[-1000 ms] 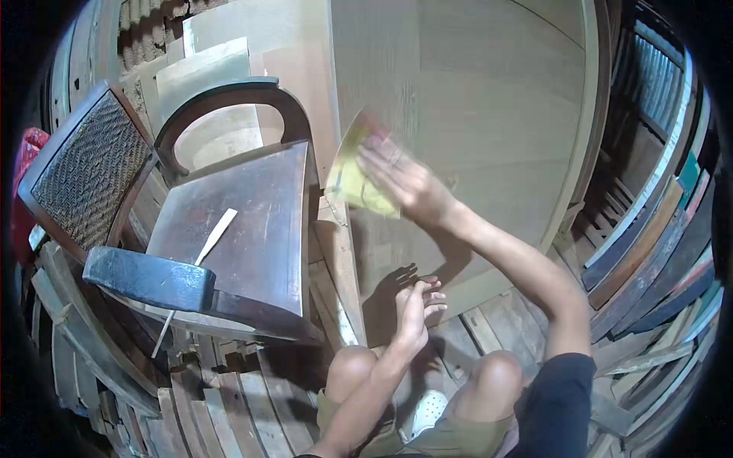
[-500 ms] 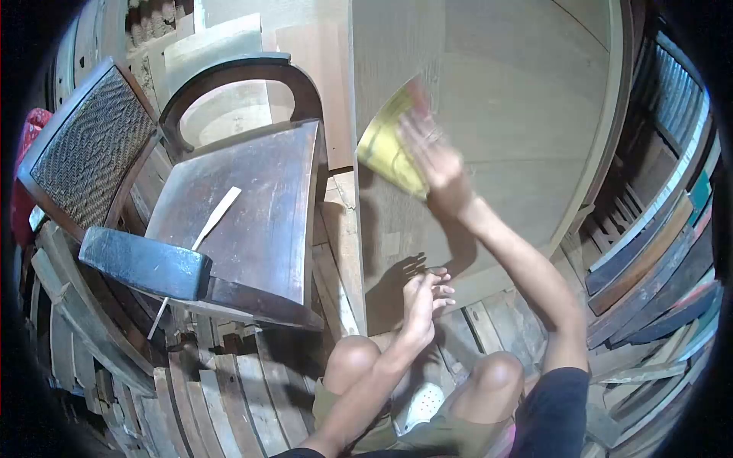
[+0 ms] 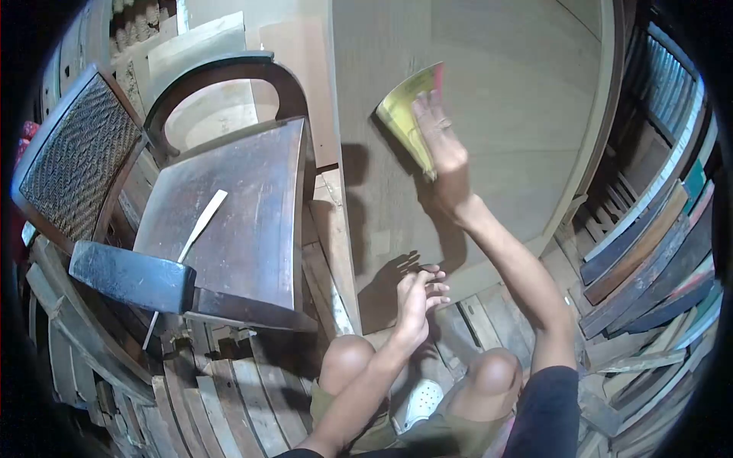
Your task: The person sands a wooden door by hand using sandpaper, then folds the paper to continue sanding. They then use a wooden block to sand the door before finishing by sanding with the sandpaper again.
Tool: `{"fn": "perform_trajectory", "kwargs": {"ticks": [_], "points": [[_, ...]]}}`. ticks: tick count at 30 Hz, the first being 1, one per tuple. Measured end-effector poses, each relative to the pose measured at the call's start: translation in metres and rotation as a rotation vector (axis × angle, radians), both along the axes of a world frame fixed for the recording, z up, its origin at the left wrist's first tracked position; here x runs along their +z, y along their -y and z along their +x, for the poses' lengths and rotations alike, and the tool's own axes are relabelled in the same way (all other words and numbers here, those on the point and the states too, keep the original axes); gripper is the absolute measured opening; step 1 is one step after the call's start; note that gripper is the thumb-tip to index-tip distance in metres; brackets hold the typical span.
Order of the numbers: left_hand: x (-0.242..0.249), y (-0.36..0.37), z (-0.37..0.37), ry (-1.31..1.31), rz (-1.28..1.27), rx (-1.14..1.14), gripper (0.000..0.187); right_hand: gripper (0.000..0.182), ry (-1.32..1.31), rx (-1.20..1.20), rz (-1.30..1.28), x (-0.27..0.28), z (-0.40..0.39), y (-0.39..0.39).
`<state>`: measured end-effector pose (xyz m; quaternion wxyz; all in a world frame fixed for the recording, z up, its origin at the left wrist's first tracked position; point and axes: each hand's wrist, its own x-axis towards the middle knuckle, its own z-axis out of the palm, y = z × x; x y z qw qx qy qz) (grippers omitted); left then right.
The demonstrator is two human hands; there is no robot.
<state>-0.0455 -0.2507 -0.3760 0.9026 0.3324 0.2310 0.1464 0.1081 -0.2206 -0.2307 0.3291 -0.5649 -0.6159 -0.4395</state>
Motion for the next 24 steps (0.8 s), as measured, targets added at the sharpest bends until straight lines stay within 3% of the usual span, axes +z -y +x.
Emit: {"fn": "perform_trajectory", "kwargs": {"ticks": [2, 3, 4, 7, 11, 12, 13, 15, 18, 19, 20, 22, 23, 24], "points": [[-0.002, -0.004, 0.002, -0.021, 0.002, -0.033, 0.027, 0.041, 0.303, -0.004, -0.194, -0.012, -0.001, -0.001], [-0.004, -0.004, 0.001, 0.003, 0.002, -0.024, 0.028, 0.040, 0.452, 0.122, -0.326, -0.018, -0.004, -0.003], [-0.006, -0.004, 0.002, 0.010, 0.006, -0.017, 0.029, 0.037, 0.418, 0.157, -0.315, -0.017, 0.001, -0.004], [-0.006, -0.004, 0.001, 0.033, 0.014, 0.008, 0.030, 0.035, 0.050, -0.082, 0.032, -0.005, -0.001, -0.006], [-0.005, -0.006, -0.001, 0.017, 0.042, -0.034, 0.030, 0.046, 0.506, 0.253, -0.396, -0.024, -0.009, -0.013], [-0.005, -0.005, -0.002, 0.027, 0.035, -0.029, 0.030, 0.047, 0.442, 0.225, -0.283, -0.016, -0.004, -0.016], [-0.004, -0.006, -0.002, 0.037, 0.030, -0.025, 0.030, 0.045, 0.159, 0.142, -0.118, -0.009, -0.001, -0.015], [-0.002, -0.003, -0.004, 0.041, 0.014, -0.015, 0.029, 0.043, 0.006, 0.085, -0.056, -0.007, -0.002, -0.011], [0.003, -0.007, -0.005, 0.016, 0.045, -0.027, 0.027, 0.044, 0.395, 0.135, -0.300, -0.020, -0.004, -0.010], [0.000, -0.009, -0.004, -0.001, 0.033, -0.048, 0.026, 0.042, 0.439, 0.132, -0.273, -0.011, 0.006, -0.010], [-0.001, -0.008, -0.003, 0.006, 0.034, -0.036, 0.027, 0.044, 0.334, -0.018, -0.140, -0.003, 0.016, -0.007], [-0.001, -0.005, -0.003, 0.021, 0.032, -0.003, 0.027, 0.047, -0.160, -0.007, 0.171, 0.012, 0.002, -0.010], [-0.001, -0.005, -0.003, 0.028, 0.038, -0.007, 0.027, 0.047, -0.065, 0.005, 0.092, 0.001, 0.002, -0.012], [0.000, -0.006, -0.003, 0.020, 0.039, -0.023, 0.027, 0.047, 0.206, -0.003, -0.098, -0.005, 0.008, -0.010]]}}
